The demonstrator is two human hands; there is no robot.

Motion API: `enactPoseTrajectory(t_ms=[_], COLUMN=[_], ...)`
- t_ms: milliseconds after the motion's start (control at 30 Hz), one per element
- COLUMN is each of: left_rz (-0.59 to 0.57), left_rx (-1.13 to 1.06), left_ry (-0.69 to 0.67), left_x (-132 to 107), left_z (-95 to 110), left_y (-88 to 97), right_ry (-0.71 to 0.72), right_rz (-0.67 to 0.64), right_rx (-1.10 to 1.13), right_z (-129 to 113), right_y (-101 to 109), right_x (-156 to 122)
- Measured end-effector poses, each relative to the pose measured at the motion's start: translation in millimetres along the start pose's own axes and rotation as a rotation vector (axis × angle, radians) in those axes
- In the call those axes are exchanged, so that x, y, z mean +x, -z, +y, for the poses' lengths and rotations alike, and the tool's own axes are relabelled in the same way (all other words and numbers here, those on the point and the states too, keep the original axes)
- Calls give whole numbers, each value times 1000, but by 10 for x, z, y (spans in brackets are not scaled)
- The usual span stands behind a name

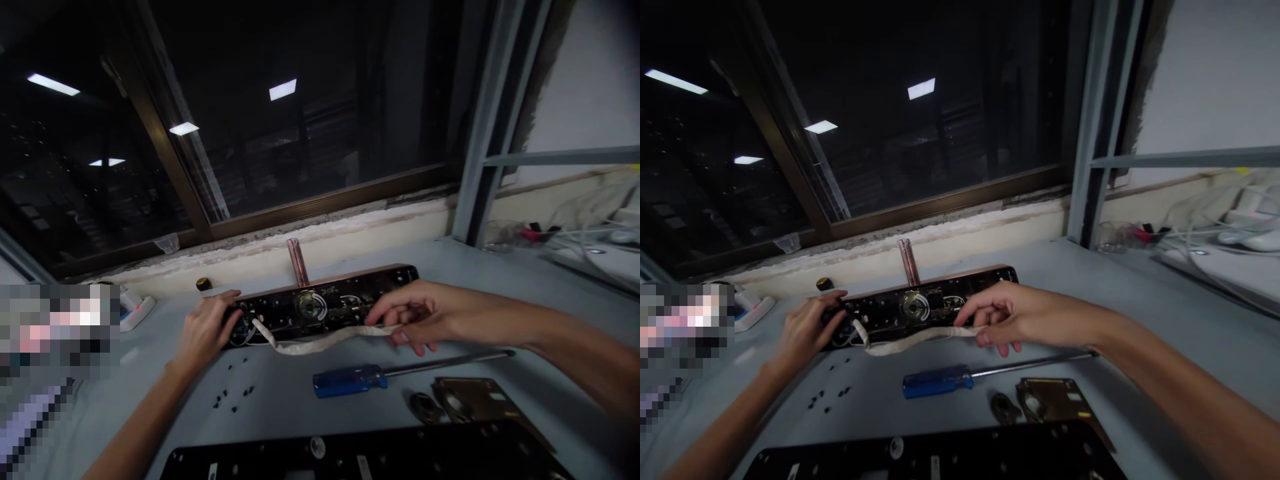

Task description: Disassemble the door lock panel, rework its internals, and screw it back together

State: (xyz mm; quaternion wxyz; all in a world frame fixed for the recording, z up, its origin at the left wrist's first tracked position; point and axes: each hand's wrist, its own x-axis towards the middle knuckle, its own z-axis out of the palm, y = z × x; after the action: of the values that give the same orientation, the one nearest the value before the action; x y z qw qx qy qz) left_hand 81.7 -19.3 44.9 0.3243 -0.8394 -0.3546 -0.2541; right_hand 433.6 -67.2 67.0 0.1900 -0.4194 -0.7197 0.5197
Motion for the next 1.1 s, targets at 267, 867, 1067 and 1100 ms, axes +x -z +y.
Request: enactPoseTrajectory(t_ms=[267, 867, 1067, 1100], left_rz=[-100, -155, -193, -208], left_rx=[-86, -238, -264, -266], left_ry=[5, 177, 313, 346], left_x=[62, 2, 39, 50], left_z=[-52, -61, 12, 27], left_y=[-16, -72, -46, -37], right_ry=[-12, 343, 280, 278], right_rz=[-2, 396, 382, 382], right_rx=[-304, -1036, -1094, -1111], right_z=[136, -785, -793, -803], right_y=[-69, -861, -868, -876], right_x=[84, 1486, 1474, 1474])
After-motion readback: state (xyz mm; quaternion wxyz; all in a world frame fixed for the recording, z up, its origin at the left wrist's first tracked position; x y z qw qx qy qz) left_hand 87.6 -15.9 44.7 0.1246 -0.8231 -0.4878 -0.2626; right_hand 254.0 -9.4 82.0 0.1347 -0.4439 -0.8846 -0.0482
